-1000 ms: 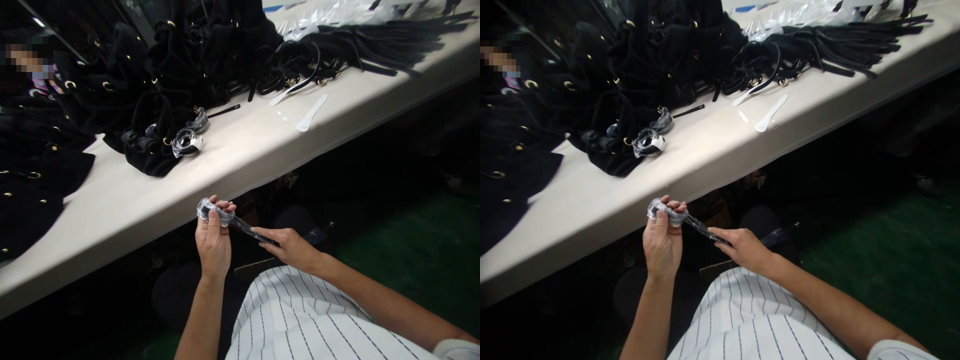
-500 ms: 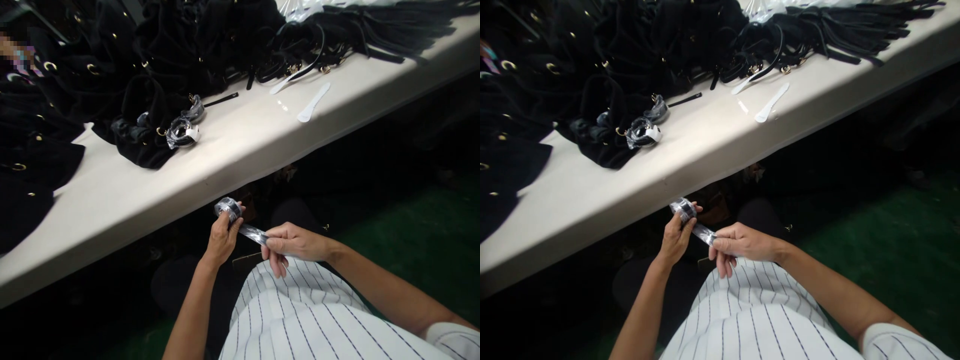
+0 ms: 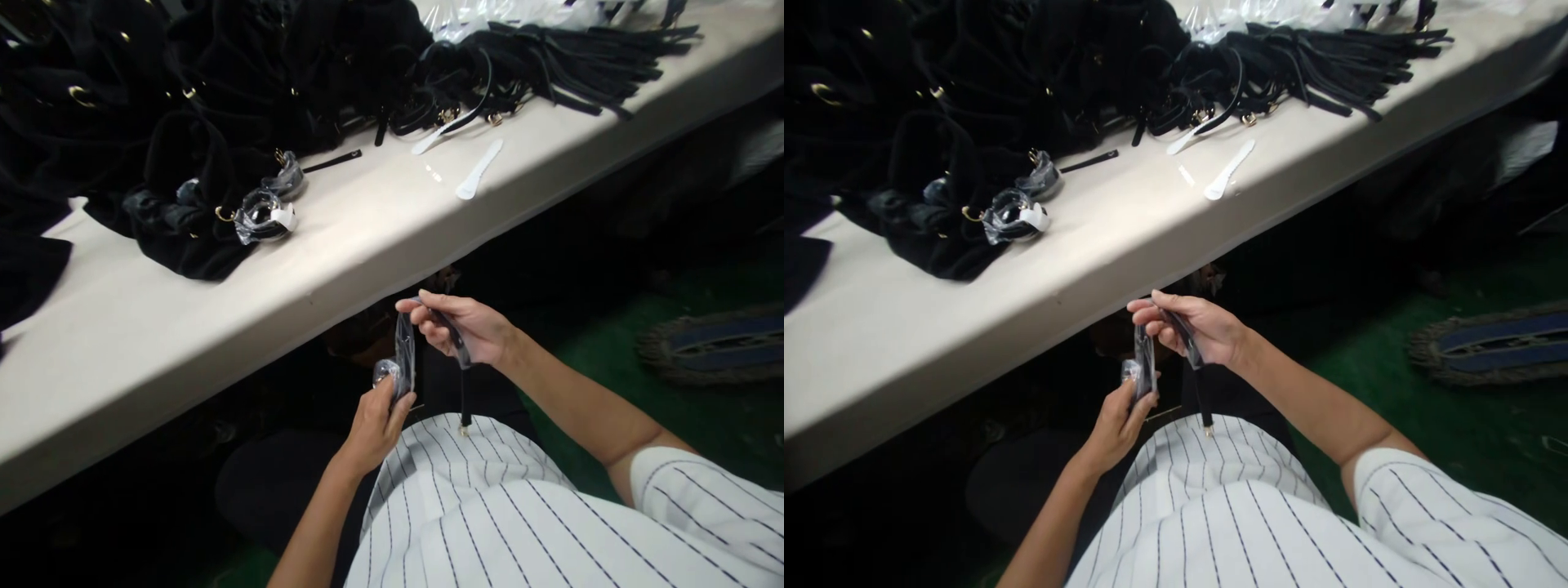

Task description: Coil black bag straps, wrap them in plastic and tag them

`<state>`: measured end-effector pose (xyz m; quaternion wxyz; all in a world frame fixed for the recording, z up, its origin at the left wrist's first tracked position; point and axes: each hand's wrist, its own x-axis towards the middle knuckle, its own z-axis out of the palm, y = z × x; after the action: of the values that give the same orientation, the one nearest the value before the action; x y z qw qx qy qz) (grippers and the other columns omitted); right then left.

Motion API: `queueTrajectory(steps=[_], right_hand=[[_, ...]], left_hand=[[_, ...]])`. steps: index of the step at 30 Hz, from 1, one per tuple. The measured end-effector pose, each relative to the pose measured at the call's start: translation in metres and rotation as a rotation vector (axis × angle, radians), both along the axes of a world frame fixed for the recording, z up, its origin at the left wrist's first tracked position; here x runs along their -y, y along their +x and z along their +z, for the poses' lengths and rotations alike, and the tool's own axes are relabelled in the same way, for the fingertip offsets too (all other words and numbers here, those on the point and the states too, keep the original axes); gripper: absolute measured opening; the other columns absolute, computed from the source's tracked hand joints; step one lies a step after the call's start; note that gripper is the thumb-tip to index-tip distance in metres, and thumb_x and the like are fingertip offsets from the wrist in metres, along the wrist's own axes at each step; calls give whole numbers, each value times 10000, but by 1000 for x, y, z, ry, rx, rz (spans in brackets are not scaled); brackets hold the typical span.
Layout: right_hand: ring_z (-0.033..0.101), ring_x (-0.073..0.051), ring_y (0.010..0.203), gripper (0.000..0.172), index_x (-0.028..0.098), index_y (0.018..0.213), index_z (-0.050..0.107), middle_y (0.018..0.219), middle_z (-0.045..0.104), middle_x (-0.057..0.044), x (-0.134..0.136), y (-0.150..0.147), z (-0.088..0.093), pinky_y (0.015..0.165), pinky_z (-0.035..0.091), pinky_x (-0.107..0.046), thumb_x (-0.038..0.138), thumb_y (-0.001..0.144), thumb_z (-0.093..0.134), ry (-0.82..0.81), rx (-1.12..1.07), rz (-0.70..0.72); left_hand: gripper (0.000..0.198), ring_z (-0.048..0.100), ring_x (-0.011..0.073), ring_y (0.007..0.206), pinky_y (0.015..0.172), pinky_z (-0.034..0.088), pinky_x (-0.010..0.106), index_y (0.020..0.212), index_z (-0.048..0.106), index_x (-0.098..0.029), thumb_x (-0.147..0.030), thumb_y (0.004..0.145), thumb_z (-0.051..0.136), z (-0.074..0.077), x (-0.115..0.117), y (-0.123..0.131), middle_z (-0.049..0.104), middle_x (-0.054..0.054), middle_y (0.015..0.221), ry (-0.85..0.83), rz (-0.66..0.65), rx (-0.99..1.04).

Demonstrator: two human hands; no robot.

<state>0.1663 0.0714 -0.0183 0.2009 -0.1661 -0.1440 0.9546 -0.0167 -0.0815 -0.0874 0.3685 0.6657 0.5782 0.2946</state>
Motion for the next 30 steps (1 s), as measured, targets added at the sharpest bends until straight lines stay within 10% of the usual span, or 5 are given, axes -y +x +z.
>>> queueTrajectory(steps=[8, 19, 30], right_hand=[[552, -266, 1233, 593, -38, 1324, 420, 1318, 553, -252, 5, -22, -49, 967, 526, -360, 448, 1039, 236, -212, -88, -74], [609, -209, 929, 724, 96, 1253, 564, 958, 674, -102, 70, -30, -69, 909, 422, -350, 704, 904, 385, 413, -128, 215], [506, -83, 507, 318, 113, 988, 672, 631, 606, 10, 88, -25, -69, 526, 401, -215, 409, 896, 605, 700, 407, 159]], left_hand=[[280, 584, 159, 775, 892, 456, 374, 1194, 572, -171, -316, 974, 476, 43, 18, 18, 599, 34, 843, -317, -46, 676], [275, 594, 115, 710, 925, 522, 351, 1136, 617, -141, -321, 954, 516, 85, -15, -3, 596, 28, 844, -92, 442, 1080], [301, 678, 131, 777, 826, 538, 291, 1085, 620, -129, -379, 920, 586, 45, -38, -25, 682, 51, 919, 124, 800, 876]])
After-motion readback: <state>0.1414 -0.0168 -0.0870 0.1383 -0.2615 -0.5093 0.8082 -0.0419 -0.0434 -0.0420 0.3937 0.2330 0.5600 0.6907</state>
